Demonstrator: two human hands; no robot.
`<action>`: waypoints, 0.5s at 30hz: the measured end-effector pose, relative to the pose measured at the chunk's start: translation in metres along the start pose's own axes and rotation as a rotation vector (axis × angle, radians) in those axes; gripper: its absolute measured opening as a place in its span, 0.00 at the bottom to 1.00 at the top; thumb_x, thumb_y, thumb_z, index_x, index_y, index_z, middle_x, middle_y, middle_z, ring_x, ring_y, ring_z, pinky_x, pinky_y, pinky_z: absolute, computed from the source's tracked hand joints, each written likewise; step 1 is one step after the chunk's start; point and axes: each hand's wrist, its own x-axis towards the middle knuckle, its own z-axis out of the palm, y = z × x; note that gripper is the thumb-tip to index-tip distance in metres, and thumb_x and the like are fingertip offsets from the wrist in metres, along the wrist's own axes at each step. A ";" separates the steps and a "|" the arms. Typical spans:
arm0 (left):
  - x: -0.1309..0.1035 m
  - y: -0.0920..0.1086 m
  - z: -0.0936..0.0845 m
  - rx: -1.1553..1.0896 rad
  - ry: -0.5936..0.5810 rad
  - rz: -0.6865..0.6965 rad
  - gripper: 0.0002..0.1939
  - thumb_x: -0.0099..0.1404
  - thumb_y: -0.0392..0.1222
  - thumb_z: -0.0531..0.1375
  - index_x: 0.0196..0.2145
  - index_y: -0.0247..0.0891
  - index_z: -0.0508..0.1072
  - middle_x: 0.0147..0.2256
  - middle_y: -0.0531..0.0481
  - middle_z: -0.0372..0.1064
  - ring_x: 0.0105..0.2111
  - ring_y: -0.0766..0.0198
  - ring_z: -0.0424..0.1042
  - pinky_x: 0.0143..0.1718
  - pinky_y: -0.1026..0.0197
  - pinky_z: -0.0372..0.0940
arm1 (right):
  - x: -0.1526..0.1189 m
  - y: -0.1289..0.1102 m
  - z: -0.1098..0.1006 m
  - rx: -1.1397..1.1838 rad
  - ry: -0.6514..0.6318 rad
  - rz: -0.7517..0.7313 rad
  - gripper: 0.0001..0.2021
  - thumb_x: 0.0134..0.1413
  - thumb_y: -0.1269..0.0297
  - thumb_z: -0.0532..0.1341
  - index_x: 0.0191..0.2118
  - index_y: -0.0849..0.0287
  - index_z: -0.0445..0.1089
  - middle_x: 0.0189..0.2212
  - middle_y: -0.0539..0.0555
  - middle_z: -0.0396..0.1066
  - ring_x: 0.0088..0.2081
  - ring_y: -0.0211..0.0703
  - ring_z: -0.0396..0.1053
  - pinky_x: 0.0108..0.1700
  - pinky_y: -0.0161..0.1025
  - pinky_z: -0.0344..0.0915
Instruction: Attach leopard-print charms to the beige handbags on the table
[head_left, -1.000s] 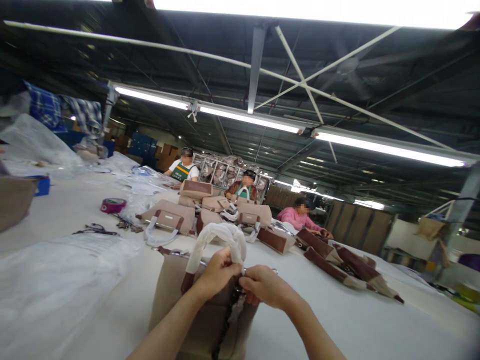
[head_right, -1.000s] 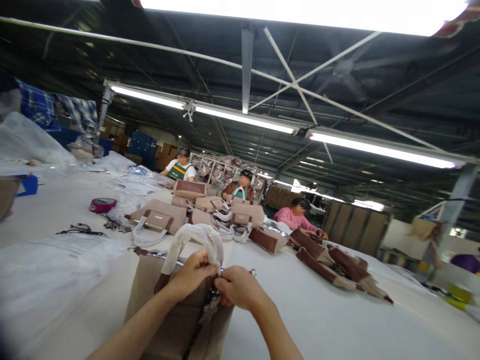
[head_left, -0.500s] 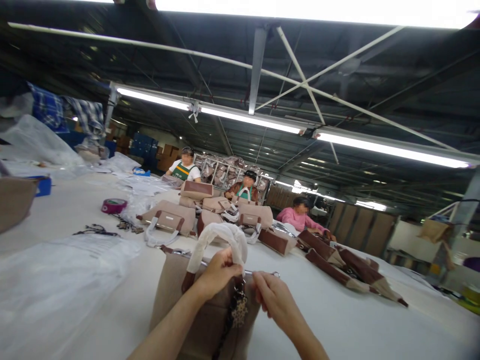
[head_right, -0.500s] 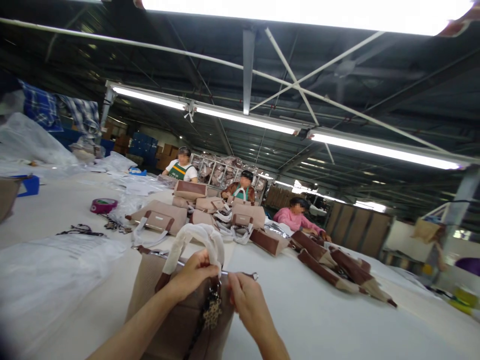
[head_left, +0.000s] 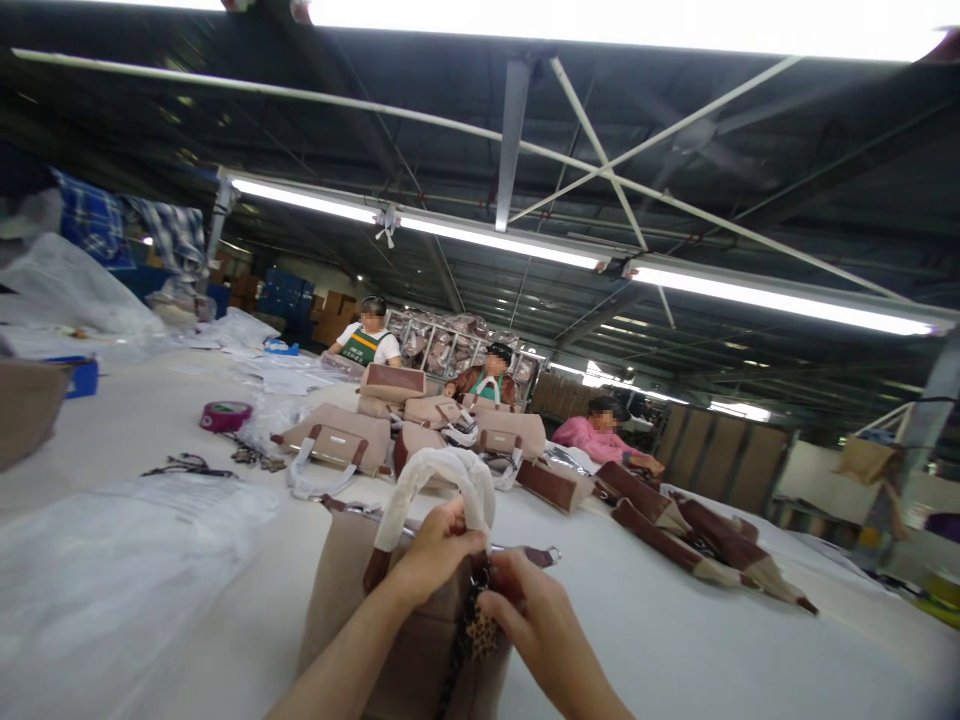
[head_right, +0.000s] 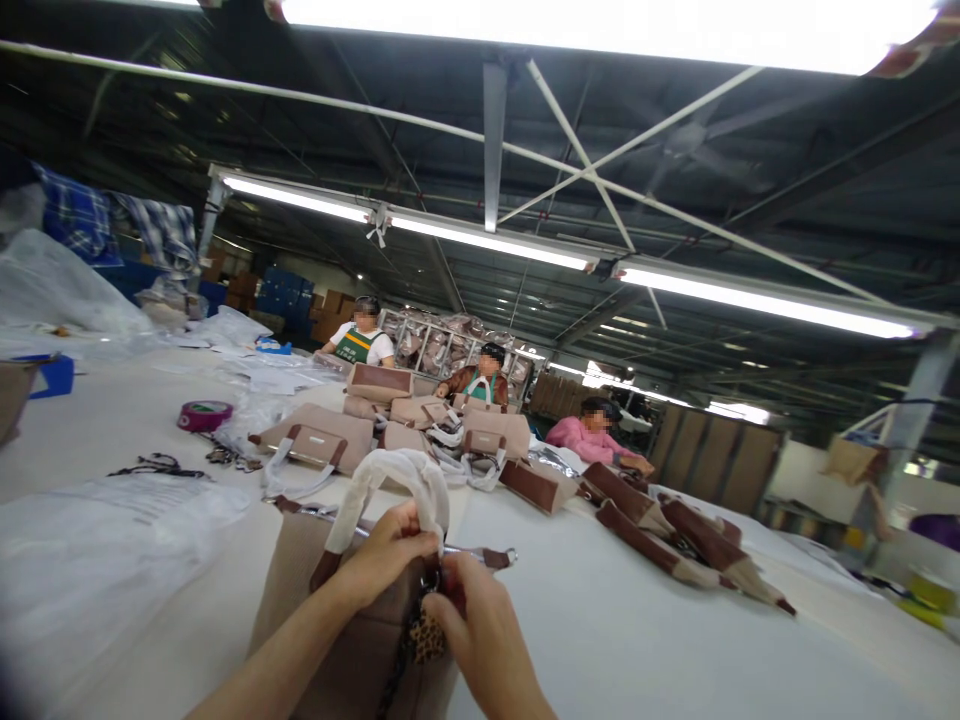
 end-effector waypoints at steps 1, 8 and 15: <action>0.000 0.000 0.000 -0.001 -0.001 0.000 0.08 0.50 0.36 0.60 0.31 0.37 0.68 0.25 0.56 0.67 0.27 0.66 0.64 0.29 0.64 0.56 | 0.001 -0.001 0.002 0.057 -0.032 0.051 0.06 0.46 0.66 0.57 0.34 0.55 0.64 0.24 0.46 0.66 0.28 0.42 0.67 0.29 0.36 0.62; -0.001 -0.001 0.002 -0.015 0.008 0.015 0.07 0.51 0.36 0.60 0.31 0.37 0.68 0.26 0.56 0.67 0.27 0.66 0.65 0.30 0.64 0.57 | -0.007 0.006 0.023 -0.002 -0.028 0.224 0.11 0.55 0.56 0.56 0.26 0.53 0.58 0.17 0.47 0.66 0.20 0.45 0.69 0.20 0.35 0.57; 0.000 -0.002 0.001 0.003 0.010 0.016 0.07 0.50 0.35 0.60 0.31 0.37 0.69 0.25 0.56 0.66 0.27 0.66 0.63 0.29 0.65 0.56 | -0.013 0.010 0.015 -0.032 0.098 0.109 0.16 0.58 0.52 0.51 0.22 0.52 0.60 0.20 0.52 0.68 0.25 0.47 0.68 0.28 0.39 0.58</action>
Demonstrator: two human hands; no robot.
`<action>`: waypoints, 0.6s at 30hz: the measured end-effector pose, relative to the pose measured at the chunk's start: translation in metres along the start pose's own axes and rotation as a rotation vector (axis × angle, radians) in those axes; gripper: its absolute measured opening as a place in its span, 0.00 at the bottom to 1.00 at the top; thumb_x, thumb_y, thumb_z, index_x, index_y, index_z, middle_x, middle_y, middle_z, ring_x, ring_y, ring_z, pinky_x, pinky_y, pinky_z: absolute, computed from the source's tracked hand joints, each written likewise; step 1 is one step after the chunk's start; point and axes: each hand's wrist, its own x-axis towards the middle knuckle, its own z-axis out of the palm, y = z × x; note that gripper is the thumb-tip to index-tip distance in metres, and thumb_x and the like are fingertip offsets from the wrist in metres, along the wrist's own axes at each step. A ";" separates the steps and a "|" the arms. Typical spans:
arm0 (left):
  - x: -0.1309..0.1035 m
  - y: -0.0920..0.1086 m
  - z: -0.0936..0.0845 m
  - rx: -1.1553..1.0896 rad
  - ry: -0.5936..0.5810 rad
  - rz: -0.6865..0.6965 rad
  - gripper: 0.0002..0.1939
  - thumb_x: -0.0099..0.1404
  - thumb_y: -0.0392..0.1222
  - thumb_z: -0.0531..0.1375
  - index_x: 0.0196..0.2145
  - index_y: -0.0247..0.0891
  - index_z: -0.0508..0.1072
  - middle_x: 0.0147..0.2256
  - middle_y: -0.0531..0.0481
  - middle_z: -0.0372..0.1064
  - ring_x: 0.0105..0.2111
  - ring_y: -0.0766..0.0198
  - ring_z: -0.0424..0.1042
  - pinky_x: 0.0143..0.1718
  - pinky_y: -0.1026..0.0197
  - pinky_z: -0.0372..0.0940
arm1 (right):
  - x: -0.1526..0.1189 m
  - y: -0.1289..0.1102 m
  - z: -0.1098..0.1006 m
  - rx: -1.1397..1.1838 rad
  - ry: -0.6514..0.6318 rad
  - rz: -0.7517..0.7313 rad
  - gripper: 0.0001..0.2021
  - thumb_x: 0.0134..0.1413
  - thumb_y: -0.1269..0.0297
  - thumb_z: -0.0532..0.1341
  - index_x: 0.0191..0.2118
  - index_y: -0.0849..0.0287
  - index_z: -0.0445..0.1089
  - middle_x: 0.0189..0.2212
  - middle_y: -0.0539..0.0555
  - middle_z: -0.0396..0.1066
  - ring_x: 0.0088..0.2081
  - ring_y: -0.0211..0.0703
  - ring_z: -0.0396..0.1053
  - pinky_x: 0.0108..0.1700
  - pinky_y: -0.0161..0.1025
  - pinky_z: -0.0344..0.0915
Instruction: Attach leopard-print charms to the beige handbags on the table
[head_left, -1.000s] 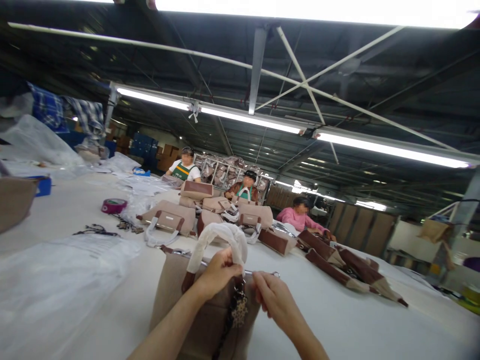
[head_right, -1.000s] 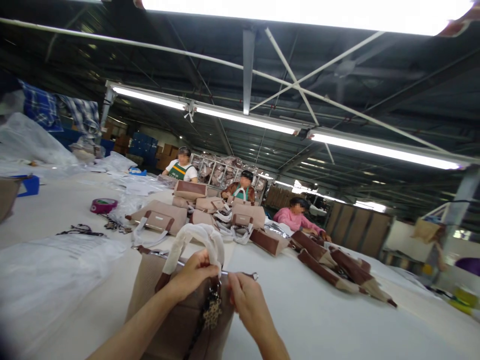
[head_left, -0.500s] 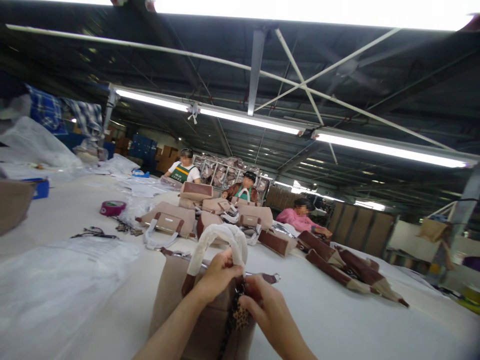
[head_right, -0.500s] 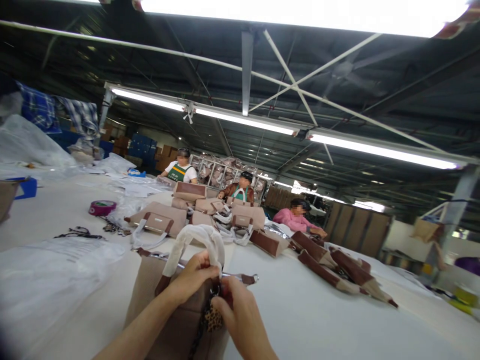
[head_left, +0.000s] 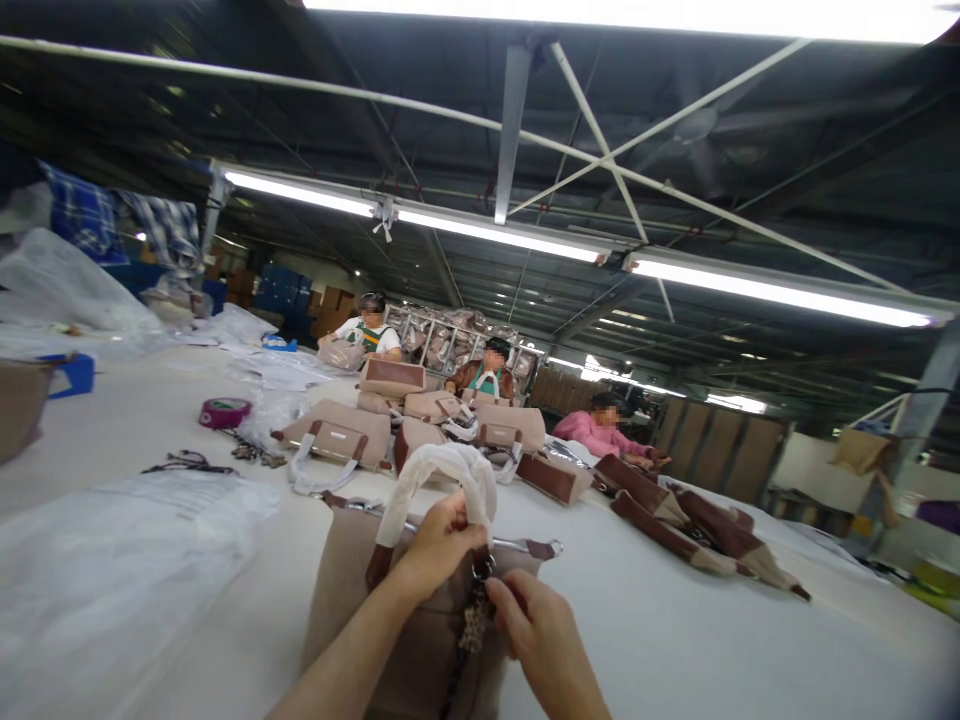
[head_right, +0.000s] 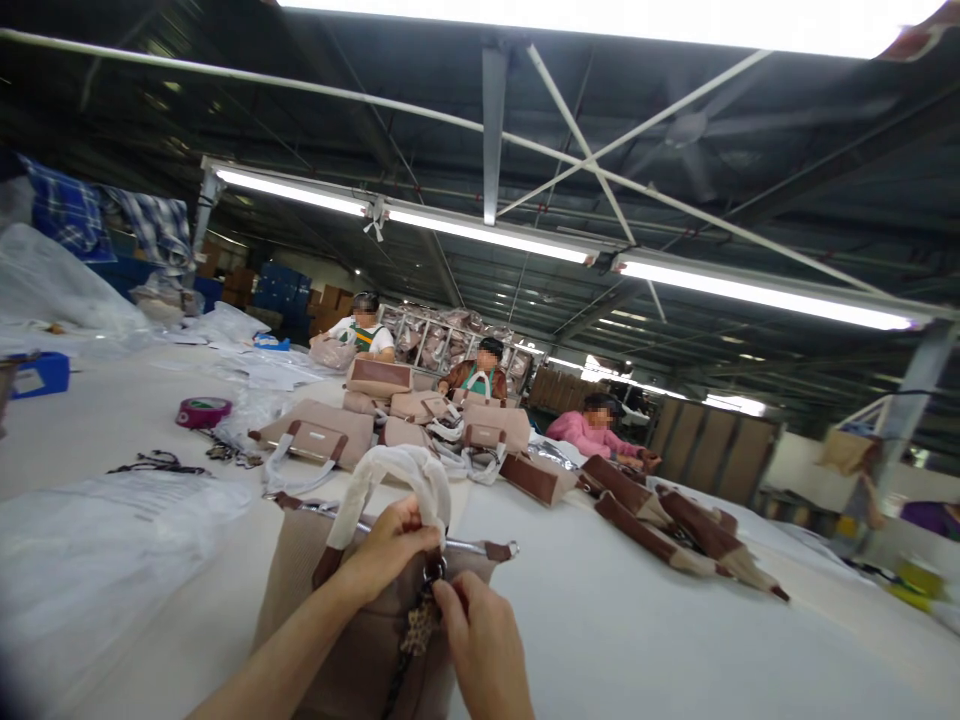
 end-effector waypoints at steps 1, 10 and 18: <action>0.000 0.000 0.000 0.001 0.002 -0.001 0.07 0.50 0.35 0.60 0.30 0.37 0.69 0.24 0.57 0.66 0.26 0.66 0.63 0.29 0.65 0.56 | 0.001 -0.001 0.001 0.038 -0.014 0.008 0.17 0.57 0.51 0.50 0.21 0.52 0.59 0.19 0.51 0.66 0.23 0.45 0.67 0.26 0.38 0.58; 0.000 -0.005 0.000 0.018 0.004 0.010 0.07 0.52 0.34 0.59 0.32 0.37 0.70 0.26 0.56 0.67 0.28 0.66 0.65 0.30 0.65 0.57 | 0.003 -0.023 0.044 0.313 -0.136 0.232 0.19 0.56 0.45 0.51 0.26 0.54 0.60 0.13 0.44 0.60 0.10 0.34 0.57 0.10 0.30 0.48; -0.002 -0.001 0.000 0.055 0.000 0.028 0.05 0.52 0.34 0.59 0.29 0.38 0.69 0.25 0.57 0.66 0.27 0.66 0.65 0.30 0.65 0.58 | 0.009 -0.022 0.046 0.531 -0.084 0.382 0.25 0.49 0.37 0.54 0.28 0.58 0.63 0.11 0.46 0.64 0.09 0.35 0.60 0.08 0.28 0.52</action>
